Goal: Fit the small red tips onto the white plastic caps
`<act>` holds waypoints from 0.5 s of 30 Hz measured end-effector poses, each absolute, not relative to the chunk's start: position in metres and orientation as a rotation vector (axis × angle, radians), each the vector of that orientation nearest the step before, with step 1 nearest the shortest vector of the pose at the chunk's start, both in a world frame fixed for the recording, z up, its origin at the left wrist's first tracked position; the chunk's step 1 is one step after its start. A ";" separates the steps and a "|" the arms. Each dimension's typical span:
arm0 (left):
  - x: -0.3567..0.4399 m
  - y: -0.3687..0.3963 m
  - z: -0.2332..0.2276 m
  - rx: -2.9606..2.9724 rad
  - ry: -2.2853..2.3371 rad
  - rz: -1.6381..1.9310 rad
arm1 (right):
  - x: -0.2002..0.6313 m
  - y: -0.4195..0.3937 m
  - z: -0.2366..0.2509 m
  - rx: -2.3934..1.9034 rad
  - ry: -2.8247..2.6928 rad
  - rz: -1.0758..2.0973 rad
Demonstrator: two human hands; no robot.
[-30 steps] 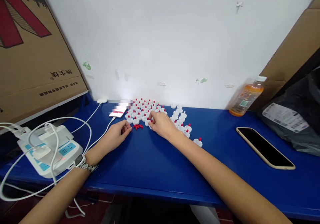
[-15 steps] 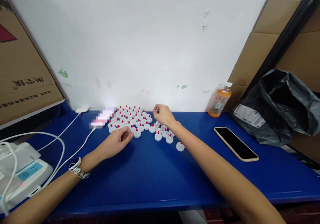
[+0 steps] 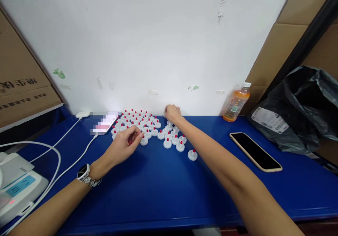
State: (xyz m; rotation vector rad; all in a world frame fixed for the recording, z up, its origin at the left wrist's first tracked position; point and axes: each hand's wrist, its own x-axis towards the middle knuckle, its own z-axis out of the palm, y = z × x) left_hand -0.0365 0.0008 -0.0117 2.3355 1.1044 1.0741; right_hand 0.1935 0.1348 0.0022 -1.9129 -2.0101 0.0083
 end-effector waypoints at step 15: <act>-0.098 -0.013 -0.016 2.422 1.158 0.898 | 0.103 -0.021 0.001 -0.997 -1.963 0.488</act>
